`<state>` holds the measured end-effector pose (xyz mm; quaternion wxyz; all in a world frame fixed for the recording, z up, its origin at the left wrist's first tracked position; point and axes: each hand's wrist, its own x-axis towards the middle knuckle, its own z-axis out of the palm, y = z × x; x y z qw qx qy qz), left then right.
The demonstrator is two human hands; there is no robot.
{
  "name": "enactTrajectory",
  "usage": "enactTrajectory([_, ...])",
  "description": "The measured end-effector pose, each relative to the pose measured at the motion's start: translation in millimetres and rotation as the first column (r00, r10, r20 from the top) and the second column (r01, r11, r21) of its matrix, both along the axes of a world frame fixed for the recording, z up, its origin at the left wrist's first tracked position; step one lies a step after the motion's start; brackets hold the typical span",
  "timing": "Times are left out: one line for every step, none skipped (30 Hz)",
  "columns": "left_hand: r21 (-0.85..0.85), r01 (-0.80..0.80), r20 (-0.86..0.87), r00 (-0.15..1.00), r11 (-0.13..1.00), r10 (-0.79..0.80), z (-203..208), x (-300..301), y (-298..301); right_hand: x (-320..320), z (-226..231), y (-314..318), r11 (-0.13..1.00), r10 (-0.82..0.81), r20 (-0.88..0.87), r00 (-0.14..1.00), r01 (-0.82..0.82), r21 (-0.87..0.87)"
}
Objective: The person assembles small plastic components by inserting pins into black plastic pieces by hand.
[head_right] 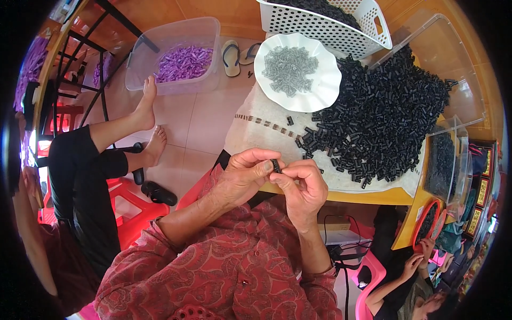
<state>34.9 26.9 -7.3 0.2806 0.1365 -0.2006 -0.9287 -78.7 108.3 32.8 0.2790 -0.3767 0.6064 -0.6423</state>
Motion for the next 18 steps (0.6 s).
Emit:
enactTrajectory([0.006, 0.003, -0.006, 1.000, 1.000, -0.003, 0, 0, 0, 0, 1, 0, 1.000, -0.001, 0.001, 1.000, 0.001, 0.000])
enactTrajectory([0.006, 0.004, -0.005, 1.000, 1.000, -0.004, 0, 0, 0, 1, 2, 0, 1.000, -0.003, -0.004, 1.000, 0.003, 0.002])
enactTrajectory([0.021, 0.010, -0.018, 1.000, 1.000, -0.010, 1, 0, 0, 2, 3, -1, 1.000, -0.005, -0.008, 1.000, 0.005, 0.004])
enactTrajectory([0.036, 0.015, -0.033, 0.999, 0.999, -0.014, 1, 1, 0, 4, 2, -1, 1.000, -0.004, -0.009, 1.000, 0.004, 0.005])
enactTrajectory([0.036, 0.014, -0.034, 0.999, 0.999, -0.013, 1, 1, 0, 6, 0, 0, 1.000, -0.019, 0.027, 0.999, 0.019, 0.013])
enactTrajectory([0.046, 0.021, -0.045, 0.999, 0.999, -0.019, 1, 2, 0, 8, -1, 0, 0.999, -0.035, 0.064, 0.997, 0.033, 0.021])
enactTrajectory([0.056, 0.029, -0.055, 0.998, 0.998, -0.026, 1, 2, 0, 8, -1, 0, 0.999, -0.035, 0.065, 0.997, 0.033, 0.022])
enactTrajectory([0.057, 0.028, -0.054, 0.998, 0.998, -0.025, 1, 2, 0, 9, -1, 0, 0.999, -0.043, 0.046, 0.998, 0.043, 0.012])
enactTrajectory([0.082, 0.023, -0.056, 0.998, 0.996, -0.018, 2, 2, 0, 9, -1, 0, 0.999, -0.052, 0.027, 0.998, 0.052, 0.002])
enactTrajectory([0.106, 0.018, -0.059, 0.998, 0.994, -0.011, 3, 1, 1, 9, -2, 0, 0.999, -0.052, 0.028, 0.998, 0.052, 0.003])
enactTrajectory([0.107, 0.017, -0.059, 0.998, 0.994, -0.011, 3, 1, 0, 10, -3, 1, 0.998, -0.062, -0.012, 0.998, 0.062, 0.010])
enactTrajectory([0.112, 0.019, -0.048, 0.999, 0.993, -0.014, 4, 1, 0, 10, -4, 1, 0.997, -0.070, -0.052, 0.996, 0.071, 0.016])
enactTrajectory([0.118, 0.021, -0.037, 0.999, 0.993, -0.016, 5, 1, 0, 11, -4, 0, 0.997, -0.070, -0.052, 0.996, 0.071, 0.017])
enactTrajectory([0.118, 0.020, -0.037, 0.999, 0.993, -0.016, 6, 1, 0, 11, -3, 0, 0.997, -0.076, -0.062, 0.995, 0.077, 0.016])
enactTrajectory([0.123, 0.018, -0.038, 0.999, 0.992, -0.013, 6, 1, -1, 11, -3, 0, 0.996, -0.082, -0.072, 0.994, 0.084, 0.015])
enactTrajectory([0.127, 0.016, -0.040, 0.999, 0.992, -0.011, 7, 1, -1, 11, -3, -1, 0.996, -0.082, -0.072, 0.994, 0.083, 0.016])
enactTrajectory([0.127, 0.015, -0.039, 0.999, 0.992, -0.011, 7, 1, -1, 11, -3, -1, 0.996, -0.087, -0.091, 0.992, 0.089, 0.014])
enactTrajectory([0.129, 0.013, -0.034, 0.999, 0.992, -0.008, 7, 1, -1, 11, -3, -1, 0.995, -0.093, -0.111, 0.989, 0.095, 0.013])
